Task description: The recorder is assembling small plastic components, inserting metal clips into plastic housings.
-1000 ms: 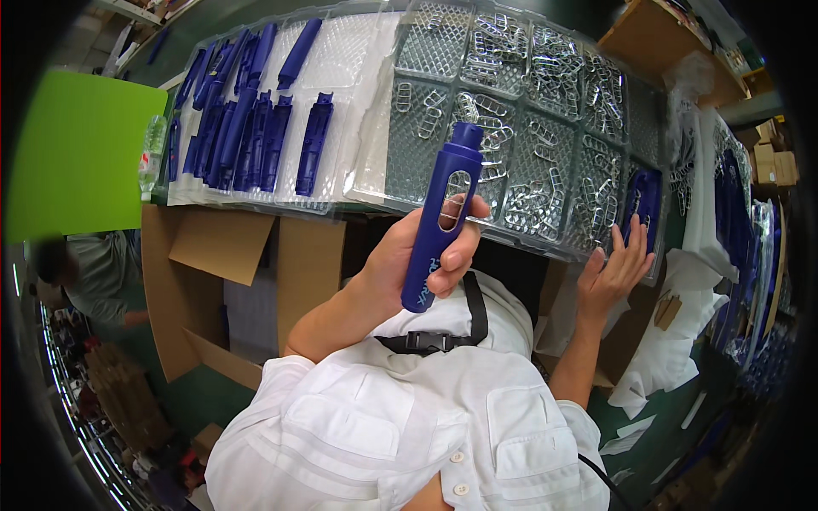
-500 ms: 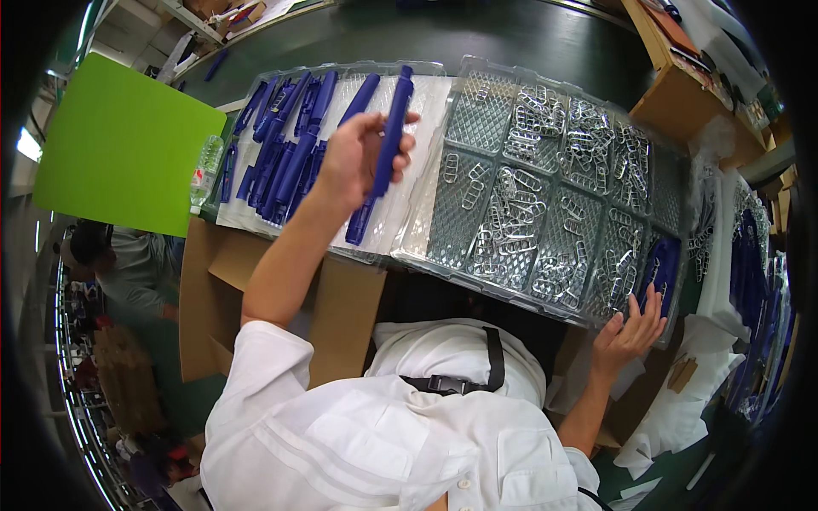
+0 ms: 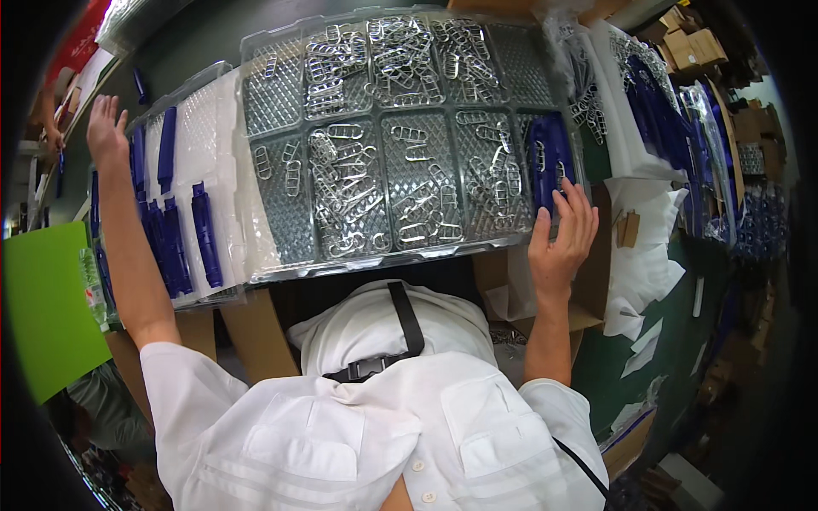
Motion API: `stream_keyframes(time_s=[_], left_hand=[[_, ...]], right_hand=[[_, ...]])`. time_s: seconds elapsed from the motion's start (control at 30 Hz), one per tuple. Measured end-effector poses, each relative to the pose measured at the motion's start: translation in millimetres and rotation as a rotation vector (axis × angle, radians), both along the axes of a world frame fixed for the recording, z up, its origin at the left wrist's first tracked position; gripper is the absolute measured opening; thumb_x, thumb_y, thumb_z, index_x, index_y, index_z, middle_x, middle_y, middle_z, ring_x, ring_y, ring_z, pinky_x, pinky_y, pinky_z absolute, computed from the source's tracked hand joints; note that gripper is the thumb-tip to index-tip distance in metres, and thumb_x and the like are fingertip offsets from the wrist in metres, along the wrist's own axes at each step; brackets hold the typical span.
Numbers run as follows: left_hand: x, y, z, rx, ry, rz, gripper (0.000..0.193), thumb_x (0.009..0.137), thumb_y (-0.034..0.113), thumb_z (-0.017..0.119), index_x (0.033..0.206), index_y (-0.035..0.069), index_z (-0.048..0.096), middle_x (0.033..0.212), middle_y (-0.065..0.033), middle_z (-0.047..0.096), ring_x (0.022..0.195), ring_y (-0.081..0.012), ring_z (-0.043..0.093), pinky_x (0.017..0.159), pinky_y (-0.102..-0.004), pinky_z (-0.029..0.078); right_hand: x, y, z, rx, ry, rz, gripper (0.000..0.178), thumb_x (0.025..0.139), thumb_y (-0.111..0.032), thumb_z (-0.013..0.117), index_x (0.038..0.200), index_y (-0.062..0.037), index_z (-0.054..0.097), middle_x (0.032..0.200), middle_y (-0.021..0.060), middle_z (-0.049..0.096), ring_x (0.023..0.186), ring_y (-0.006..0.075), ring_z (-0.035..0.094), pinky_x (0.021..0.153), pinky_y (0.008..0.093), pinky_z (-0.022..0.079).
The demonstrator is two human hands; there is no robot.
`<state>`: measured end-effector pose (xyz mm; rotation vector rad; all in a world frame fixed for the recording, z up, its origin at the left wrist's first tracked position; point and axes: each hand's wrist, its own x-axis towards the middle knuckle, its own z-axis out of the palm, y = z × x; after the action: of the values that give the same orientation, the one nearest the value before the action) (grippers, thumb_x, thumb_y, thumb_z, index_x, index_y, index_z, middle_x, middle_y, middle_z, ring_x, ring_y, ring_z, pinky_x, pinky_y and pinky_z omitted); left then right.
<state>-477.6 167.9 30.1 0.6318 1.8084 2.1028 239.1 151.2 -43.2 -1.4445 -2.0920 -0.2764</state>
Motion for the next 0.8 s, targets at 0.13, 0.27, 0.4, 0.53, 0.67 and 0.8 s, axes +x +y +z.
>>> stream_keyframes(time_s=[0.13,0.27,0.4,0.53,0.67,0.8], left_hand=[[106.2,-120.0,37.5,0.135,0.218,0.095,0.039,0.108,0.014,0.046,0.144,-0.001,0.050,0.147,-0.0160,0.057,0.136,-0.0274,0.055,0.112,-0.0483,0.042],[180.9,-273.4,24.2,0.288,0.342,0.519,0.033,0.104,0.011,0.050,0.135,0.001,0.053,0.140,-0.0139,0.061,0.120,-0.0271,0.061,0.104,-0.0439,0.047],[236.3,-389.3,-91.9,0.137,0.065,0.827,0.034,0.107,0.020,0.046,0.136,0.005,0.057,0.137,-0.0058,0.063,0.113,-0.0167,0.060,0.098,-0.0358,0.045],[296.5,-481.0,-195.7,-0.181,-0.379,0.876,0.046,0.110,0.030,0.045,0.148,0.004,0.051,0.147,-0.0104,0.058,0.135,-0.0253,0.052,0.112,-0.0413,0.039],[313.3,-575.2,-236.9,-0.290,-0.385,1.108,0.054,0.111,0.033,0.046,0.153,0.000,0.044,0.158,-0.0168,0.046,0.146,-0.0298,0.043,0.120,-0.0439,0.033],[303.1,-650.5,-187.7,-0.452,-0.176,1.468,0.057,0.110,0.030,0.045,0.156,-0.002,0.035,0.160,-0.0229,0.040,0.146,-0.0327,0.042,0.119,-0.0389,0.034]], right_hand=[[11.8,4.8,3.2,-0.134,-0.016,-0.027,0.026,0.092,-0.015,0.070,0.116,-0.0060,0.069,0.131,0.0067,0.068,0.128,0.0266,0.060,0.116,0.0540,0.036],[14.8,20.2,8.1,-0.176,-0.230,0.052,0.023,0.092,-0.022,0.073,0.109,-0.0068,0.073,0.125,0.0078,0.070,0.118,0.0268,0.063,0.109,0.0514,0.041],[23.3,36.3,7.2,0.000,-0.280,0.072,0.029,0.096,-0.022,0.070,0.116,-0.0013,0.072,0.136,0.0147,0.067,0.122,0.0342,0.063,0.105,0.0466,0.045],[-52.3,18.0,34.1,-0.034,-0.042,0.342,0.025,0.100,-0.018,0.066,0.116,0.0004,0.072,0.135,0.0127,0.068,0.118,0.0340,0.066,0.099,0.0433,0.052],[-142.8,4.5,38.4,-0.260,-0.055,0.689,0.022,0.099,-0.010,0.066,0.119,-0.0016,0.069,0.133,0.0135,0.068,0.118,0.0342,0.066,0.097,0.0418,0.054],[-182.5,3.5,29.5,-0.294,-0.401,0.834,0.027,0.098,-0.012,0.066,0.124,-0.0036,0.067,0.136,0.0131,0.065,0.115,0.0352,0.067,0.094,0.0410,0.055]])
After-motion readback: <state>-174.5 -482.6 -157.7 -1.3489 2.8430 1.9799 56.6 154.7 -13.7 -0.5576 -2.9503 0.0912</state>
